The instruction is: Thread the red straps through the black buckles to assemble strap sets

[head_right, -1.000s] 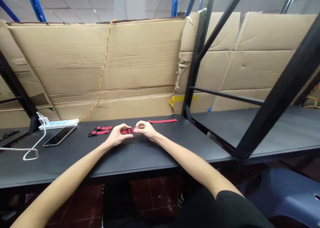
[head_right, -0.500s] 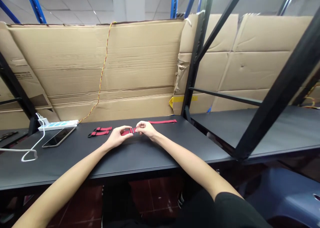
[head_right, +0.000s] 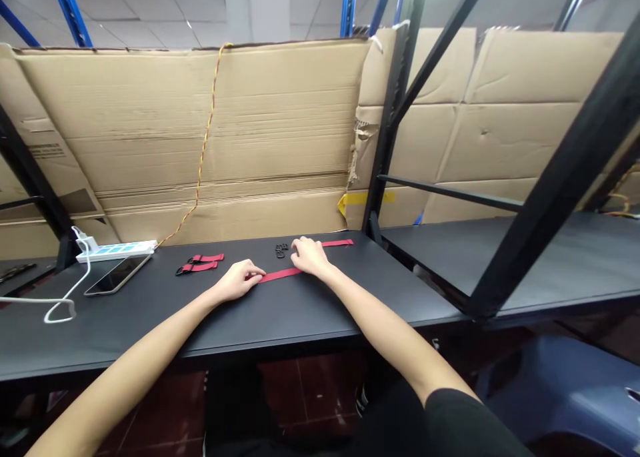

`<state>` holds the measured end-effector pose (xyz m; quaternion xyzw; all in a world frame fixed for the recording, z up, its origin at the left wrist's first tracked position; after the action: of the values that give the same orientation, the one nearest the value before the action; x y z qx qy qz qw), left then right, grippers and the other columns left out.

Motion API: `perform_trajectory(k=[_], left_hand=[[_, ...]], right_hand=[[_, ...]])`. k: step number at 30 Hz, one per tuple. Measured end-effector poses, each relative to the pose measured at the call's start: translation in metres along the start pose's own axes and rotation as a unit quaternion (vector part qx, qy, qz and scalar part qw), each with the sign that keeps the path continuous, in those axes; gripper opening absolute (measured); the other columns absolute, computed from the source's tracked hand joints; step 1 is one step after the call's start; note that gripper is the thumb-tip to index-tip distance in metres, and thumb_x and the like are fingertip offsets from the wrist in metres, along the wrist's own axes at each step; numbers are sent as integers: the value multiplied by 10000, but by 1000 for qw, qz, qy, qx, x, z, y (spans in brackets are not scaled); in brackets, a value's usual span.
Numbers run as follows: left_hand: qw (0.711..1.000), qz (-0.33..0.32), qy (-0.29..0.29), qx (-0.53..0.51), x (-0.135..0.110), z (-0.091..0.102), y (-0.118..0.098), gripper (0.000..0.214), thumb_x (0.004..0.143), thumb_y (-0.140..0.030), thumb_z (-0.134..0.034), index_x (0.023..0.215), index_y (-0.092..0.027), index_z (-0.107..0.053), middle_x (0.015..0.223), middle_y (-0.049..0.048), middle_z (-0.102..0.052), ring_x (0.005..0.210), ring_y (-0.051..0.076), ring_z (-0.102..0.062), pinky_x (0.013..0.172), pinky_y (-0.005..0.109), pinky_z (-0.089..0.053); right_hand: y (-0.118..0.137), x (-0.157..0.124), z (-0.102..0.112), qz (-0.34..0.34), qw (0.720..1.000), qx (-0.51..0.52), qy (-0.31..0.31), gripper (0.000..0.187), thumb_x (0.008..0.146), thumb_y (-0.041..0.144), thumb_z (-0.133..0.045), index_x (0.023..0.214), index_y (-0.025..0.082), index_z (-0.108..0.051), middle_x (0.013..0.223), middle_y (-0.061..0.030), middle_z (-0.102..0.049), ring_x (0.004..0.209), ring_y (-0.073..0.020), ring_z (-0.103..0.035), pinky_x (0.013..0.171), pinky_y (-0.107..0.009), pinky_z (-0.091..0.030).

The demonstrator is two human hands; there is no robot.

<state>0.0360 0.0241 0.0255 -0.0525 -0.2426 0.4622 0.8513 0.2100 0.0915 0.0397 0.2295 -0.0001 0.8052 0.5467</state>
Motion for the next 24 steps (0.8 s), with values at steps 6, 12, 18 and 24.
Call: perform_trajectory(k=[6, 12, 18, 24], left_hand=[[999, 26, -28, -11, 1, 3, 7, 301, 849, -389, -553, 1055, -223, -696, 896, 50, -613, 837, 183, -599, 810, 292, -466], [991, 121, -34, 45, -3, 5, 29, 426, 818, -467, -571, 1150, -210, -636, 1088, 106, -606, 1043, 266, -564, 872, 356, -448], [992, 126, -17, 23, -1, 5, 33, 266, 815, -384, -573, 980, -222, -705, 1014, 87, -655, 1001, 247, -596, 854, 327, -456], [985, 166, -15, -43, 0, 6, 43, 226, 733, -322, -645, 898, -177, -699, 909, 73, -704, 818, 207, -645, 719, 284, -494]], right_hand=[[47, -13, -24, 162, 984, 37, 62, 351, 902, 344, -478, 1187, 190, -613, 1243, -128, -617, 1167, -281, -536, 1007, -481, -312], [85, -32, -26, 284, 942, 160, 83, 315, 896, 301, -515, 1175, 232, -643, 1206, -87, -655, 1111, -248, -589, 1022, -418, -336], [96, -39, -23, 286, 923, 235, 108, 363, 864, 208, -520, 1213, 236, -617, 1160, -50, -678, 1019, -214, -631, 922, -345, -445], [94, -39, -23, 280, 919, 254, 110, 356, 849, 203, -535, 1191, 231, -630, 1151, -45, -680, 1019, -212, -635, 927, -346, -454]])
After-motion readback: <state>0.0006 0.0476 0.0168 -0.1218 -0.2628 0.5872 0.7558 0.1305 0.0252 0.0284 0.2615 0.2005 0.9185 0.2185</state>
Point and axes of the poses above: each hand's wrist, its own x-axis towards the middle knuckle, its own z-axis out of the back of the hand, y = z × x, the point moved 9 cm from there along x, towards the middle knuckle
